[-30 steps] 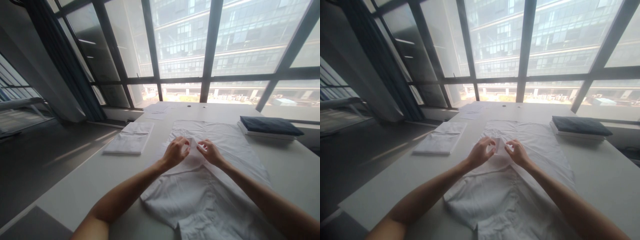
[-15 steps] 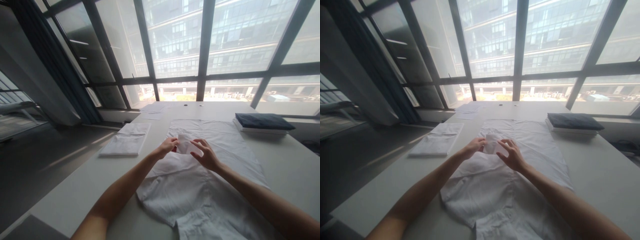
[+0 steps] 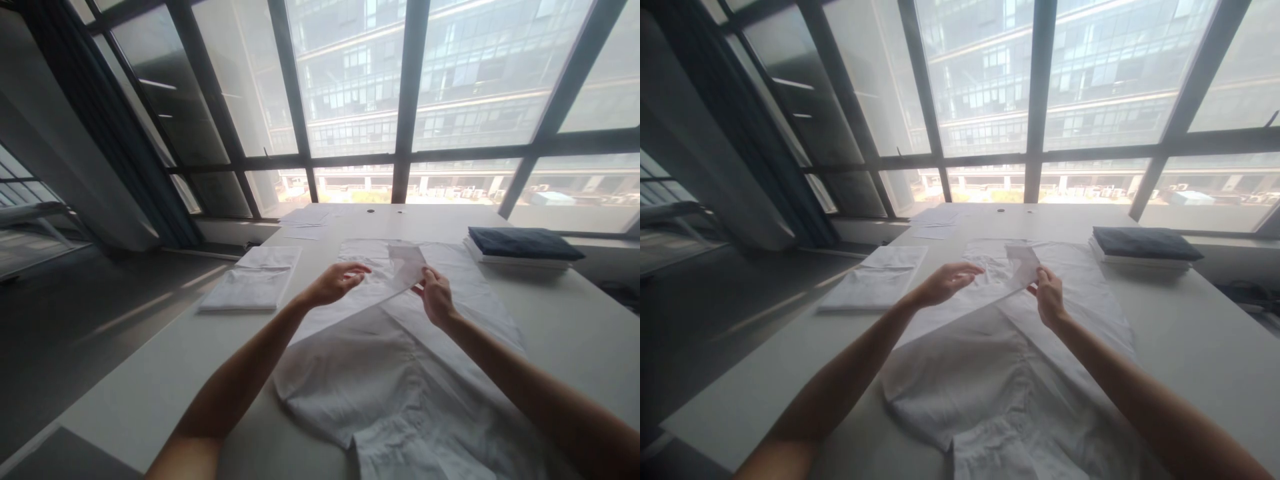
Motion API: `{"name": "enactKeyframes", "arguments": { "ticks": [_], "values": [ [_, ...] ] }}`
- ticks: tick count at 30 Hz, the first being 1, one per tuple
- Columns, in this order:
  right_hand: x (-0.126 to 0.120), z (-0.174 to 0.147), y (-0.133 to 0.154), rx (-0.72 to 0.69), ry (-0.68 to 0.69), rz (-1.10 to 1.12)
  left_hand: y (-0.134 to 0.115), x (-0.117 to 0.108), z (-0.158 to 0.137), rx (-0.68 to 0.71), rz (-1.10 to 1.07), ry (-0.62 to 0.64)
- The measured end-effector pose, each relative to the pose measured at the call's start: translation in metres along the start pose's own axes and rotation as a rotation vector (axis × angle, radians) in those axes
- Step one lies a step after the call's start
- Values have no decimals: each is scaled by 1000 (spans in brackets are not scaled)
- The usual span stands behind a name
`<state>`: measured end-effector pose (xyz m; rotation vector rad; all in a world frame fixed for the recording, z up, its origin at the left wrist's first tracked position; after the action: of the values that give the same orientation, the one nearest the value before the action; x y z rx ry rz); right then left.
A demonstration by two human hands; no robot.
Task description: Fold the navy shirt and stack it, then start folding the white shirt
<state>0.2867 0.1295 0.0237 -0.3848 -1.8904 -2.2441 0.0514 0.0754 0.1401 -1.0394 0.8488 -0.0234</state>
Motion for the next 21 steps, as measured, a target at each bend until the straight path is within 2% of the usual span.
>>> {"name": "enactKeyframes", "arguments": {
  "ticks": [4, 7, 11, 14, 16, 18, 21],
  "values": [
    [-19, 16, 14, -23, -90, 243, 18, -48, -3, -38, 62, -178],
    [-32, 29, 31, -93, -115, 338, 32, -64, -4, -74, 102, -232],
    [-44, 43, 38, -130, -115, 367, 52, -54, -4, -125, 223, -224],
    [-49, 50, 27, -97, -107, 350, 68, -24, 0, -131, 330, -77],
    [-55, 53, 16, -50, -131, 351, 83, -8, 0, -154, 326, 29],
    [-62, 57, 9, -13, -171, 364, 101, -4, -3, -205, 282, 70],
    [-72, 63, 8, 21, -211, 371, 124, -15, -11, -279, 194, 81]
  ]
}}
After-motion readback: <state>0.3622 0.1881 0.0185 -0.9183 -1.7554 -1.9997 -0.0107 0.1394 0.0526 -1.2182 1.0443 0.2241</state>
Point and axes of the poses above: each hand's wrist, its own z-axis towards the middle knuckle, its own x-axis out of the palm, y = z × x, the point moved 10 cm from there along z, towards the middle knuckle, and after that the axes turned 8 degrees about y, right-handed, at the moved point
